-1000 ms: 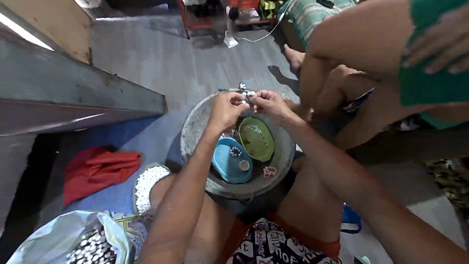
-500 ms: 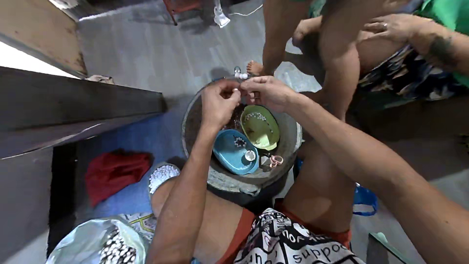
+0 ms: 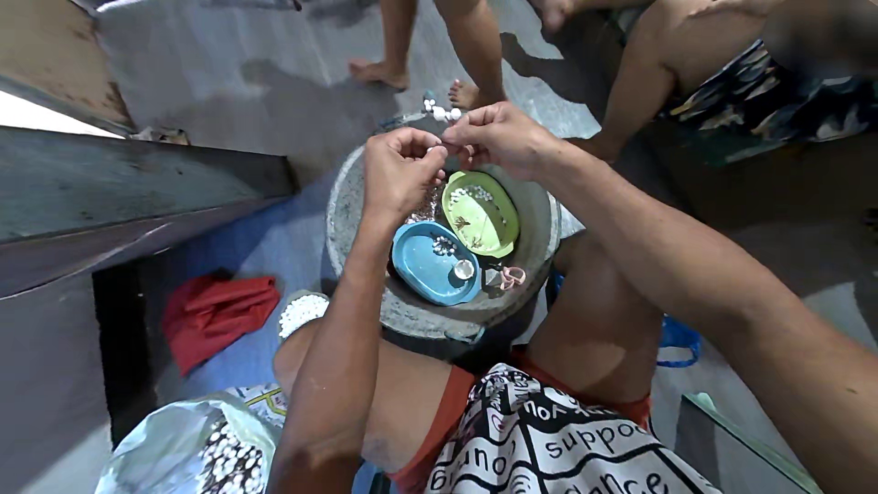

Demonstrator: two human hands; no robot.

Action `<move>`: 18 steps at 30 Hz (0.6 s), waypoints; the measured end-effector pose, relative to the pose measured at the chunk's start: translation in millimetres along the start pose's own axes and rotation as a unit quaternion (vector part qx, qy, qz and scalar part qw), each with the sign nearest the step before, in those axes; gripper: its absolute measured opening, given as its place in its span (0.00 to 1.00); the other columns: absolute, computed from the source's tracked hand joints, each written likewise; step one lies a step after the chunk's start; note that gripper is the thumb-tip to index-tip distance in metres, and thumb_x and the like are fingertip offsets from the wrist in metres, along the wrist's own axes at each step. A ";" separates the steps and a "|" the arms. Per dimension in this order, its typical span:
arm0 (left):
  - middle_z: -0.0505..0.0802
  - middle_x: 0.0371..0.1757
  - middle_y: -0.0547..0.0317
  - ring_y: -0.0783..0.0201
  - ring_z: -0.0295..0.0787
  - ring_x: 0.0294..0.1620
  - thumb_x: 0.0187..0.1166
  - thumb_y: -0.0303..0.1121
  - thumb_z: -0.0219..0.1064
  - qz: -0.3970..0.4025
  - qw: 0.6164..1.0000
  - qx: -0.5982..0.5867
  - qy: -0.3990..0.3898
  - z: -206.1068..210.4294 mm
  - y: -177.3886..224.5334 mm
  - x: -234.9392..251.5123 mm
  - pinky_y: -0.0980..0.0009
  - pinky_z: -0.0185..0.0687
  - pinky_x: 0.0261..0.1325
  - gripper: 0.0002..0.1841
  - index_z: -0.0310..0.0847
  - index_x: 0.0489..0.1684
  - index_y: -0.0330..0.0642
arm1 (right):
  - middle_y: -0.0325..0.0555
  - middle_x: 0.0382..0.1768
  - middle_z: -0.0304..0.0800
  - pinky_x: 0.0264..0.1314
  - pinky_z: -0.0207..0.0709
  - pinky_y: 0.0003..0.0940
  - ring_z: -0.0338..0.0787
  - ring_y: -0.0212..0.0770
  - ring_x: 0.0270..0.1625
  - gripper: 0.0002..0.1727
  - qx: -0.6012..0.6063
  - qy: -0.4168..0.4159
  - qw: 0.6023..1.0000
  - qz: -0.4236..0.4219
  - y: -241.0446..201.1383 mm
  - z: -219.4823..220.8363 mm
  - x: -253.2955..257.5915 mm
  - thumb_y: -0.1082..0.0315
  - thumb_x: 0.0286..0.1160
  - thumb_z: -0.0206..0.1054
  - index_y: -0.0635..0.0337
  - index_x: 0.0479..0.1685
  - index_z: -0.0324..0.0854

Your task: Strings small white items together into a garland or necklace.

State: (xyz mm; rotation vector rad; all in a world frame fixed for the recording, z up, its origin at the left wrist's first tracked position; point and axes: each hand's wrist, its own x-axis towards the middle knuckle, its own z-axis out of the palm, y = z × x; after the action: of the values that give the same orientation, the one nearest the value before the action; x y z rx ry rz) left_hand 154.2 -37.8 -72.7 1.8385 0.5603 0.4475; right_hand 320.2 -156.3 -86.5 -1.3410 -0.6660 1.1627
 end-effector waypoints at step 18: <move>0.95 0.29 0.56 0.61 0.95 0.25 0.74 0.24 0.73 -0.072 0.997 -0.016 0.013 -5.4 14.6 -6.5 0.63 0.97 0.33 0.03 0.87 0.39 0.35 | 0.44 0.37 0.93 0.44 0.89 0.35 0.91 0.35 0.34 0.10 -0.099 0.086 0.991 -0.037 -9.4 -11.1 -6.4 0.66 0.82 0.69 0.66 0.45 0.86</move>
State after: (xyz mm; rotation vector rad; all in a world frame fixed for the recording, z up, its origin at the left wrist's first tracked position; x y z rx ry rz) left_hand 148.3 -41.4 -57.4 1.7499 0.6935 0.3813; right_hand 330.5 -164.9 -77.9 -1.5500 -0.7133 0.9271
